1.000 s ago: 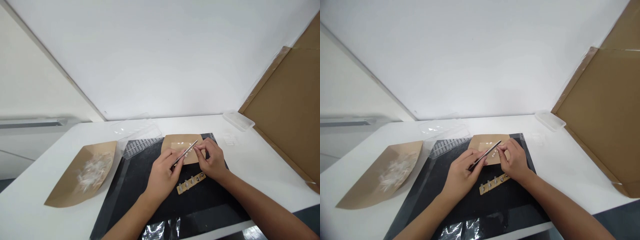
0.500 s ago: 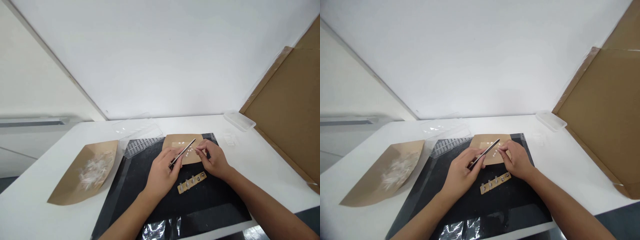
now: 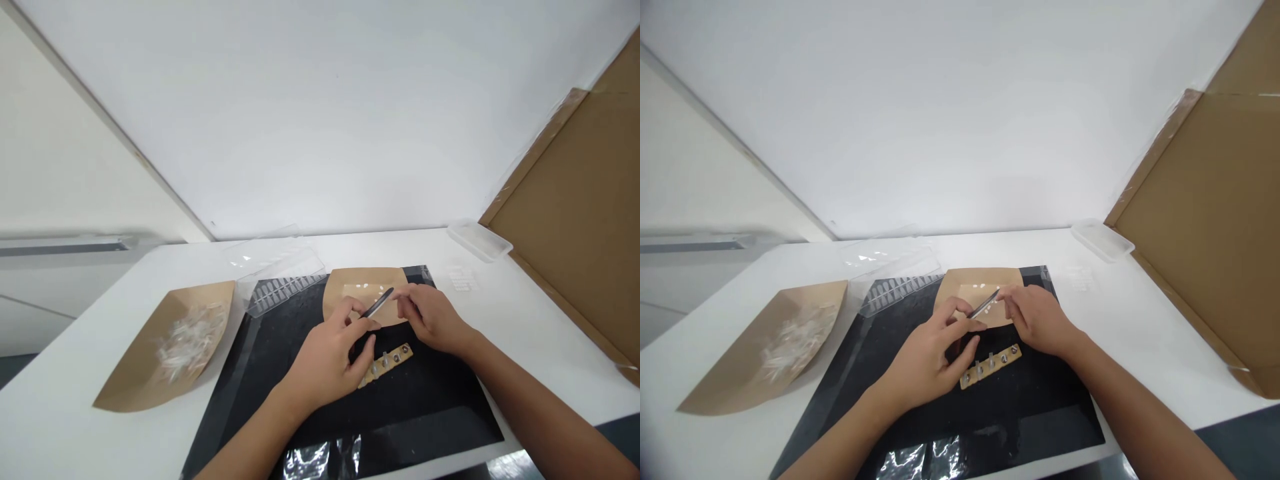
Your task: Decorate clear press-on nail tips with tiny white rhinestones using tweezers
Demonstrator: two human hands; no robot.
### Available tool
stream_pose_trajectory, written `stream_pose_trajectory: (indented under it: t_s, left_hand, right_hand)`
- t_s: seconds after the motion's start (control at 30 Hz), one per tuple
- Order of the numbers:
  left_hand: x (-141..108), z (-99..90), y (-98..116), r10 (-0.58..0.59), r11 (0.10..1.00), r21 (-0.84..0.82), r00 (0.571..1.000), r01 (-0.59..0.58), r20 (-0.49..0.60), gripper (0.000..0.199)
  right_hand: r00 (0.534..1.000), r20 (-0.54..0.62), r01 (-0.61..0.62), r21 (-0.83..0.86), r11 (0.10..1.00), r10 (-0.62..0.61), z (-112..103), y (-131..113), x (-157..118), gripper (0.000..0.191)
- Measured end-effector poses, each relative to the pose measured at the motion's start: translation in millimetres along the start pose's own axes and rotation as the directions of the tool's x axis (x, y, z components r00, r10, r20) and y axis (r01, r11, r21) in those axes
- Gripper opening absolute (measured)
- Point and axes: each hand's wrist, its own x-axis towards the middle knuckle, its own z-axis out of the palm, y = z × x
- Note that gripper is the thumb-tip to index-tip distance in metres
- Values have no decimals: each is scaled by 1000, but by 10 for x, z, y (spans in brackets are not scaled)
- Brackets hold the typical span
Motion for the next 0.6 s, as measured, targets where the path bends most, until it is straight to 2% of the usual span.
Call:
stream_pose_trajectory:
  t_s: [0.1,0.23,0.43,0.6]
  left_hand:
    - [-8,-15,12,13,998,55,1000,-14,29,23]
    - [-11,-28,12,18,998,59,998,-21,57,35]
    - [-3,-34,18,32,997,73,995,-38,93,46]
    - [-12,-26,5,26,997,75,991,-36,134,46]
  right_hand:
    - [998,27,63,23,998,-64,-50,-13,-1,23]
    - [995,98,13,69,998,-20,-163,-49,14,23]
    - [950,311,-5,139,990,-39,-361,-194,13,13]
    - [901,433,-21,106,994,-27,-377,-237,-51,34]
